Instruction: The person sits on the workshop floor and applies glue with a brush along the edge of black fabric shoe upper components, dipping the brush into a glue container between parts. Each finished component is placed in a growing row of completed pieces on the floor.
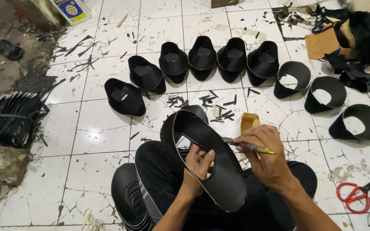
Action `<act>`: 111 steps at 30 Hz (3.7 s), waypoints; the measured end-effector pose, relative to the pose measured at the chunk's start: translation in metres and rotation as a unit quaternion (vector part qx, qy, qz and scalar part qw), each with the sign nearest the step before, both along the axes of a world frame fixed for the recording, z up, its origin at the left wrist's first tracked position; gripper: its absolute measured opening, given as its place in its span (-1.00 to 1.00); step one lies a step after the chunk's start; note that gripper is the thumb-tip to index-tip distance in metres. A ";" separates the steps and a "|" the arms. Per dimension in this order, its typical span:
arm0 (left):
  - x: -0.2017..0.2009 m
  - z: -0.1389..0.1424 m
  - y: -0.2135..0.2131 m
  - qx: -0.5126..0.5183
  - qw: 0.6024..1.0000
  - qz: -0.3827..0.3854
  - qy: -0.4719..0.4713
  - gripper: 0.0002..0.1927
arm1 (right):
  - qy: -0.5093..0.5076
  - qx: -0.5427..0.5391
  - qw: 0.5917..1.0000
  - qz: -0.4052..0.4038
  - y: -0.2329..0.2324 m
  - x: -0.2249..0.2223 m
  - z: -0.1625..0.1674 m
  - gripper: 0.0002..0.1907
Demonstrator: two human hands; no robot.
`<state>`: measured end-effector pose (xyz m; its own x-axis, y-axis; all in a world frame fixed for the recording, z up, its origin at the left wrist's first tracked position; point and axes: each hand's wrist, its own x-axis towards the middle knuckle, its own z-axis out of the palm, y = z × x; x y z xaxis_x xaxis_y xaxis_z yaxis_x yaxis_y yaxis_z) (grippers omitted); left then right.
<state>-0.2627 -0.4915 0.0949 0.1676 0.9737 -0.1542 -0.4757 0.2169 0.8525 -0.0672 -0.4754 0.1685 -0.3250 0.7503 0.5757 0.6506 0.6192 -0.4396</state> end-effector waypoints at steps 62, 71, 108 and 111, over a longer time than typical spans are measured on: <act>-0.026 -0.046 -0.006 -0.098 0.991 -0.089 0.020 -0.67 | -0.063 -0.102 0.991 0.061 0.030 0.002 0.024 -0.85; -0.009 -0.070 -0.006 -0.097 0.989 0.061 -0.098 -0.80 | -0.012 -0.100 0.995 0.009 0.008 0.010 0.010 -0.87; -0.020 -0.076 0.015 -0.106 0.976 0.102 0.158 -0.53 | 0.154 -0.148 0.977 -0.007 -0.029 0.013 -0.041 -0.90; -0.032 -0.086 0.025 -0.061 0.998 0.005 0.014 -0.68 | 0.298 -0.233 0.924 -0.063 -0.027 0.020 -0.052 -0.87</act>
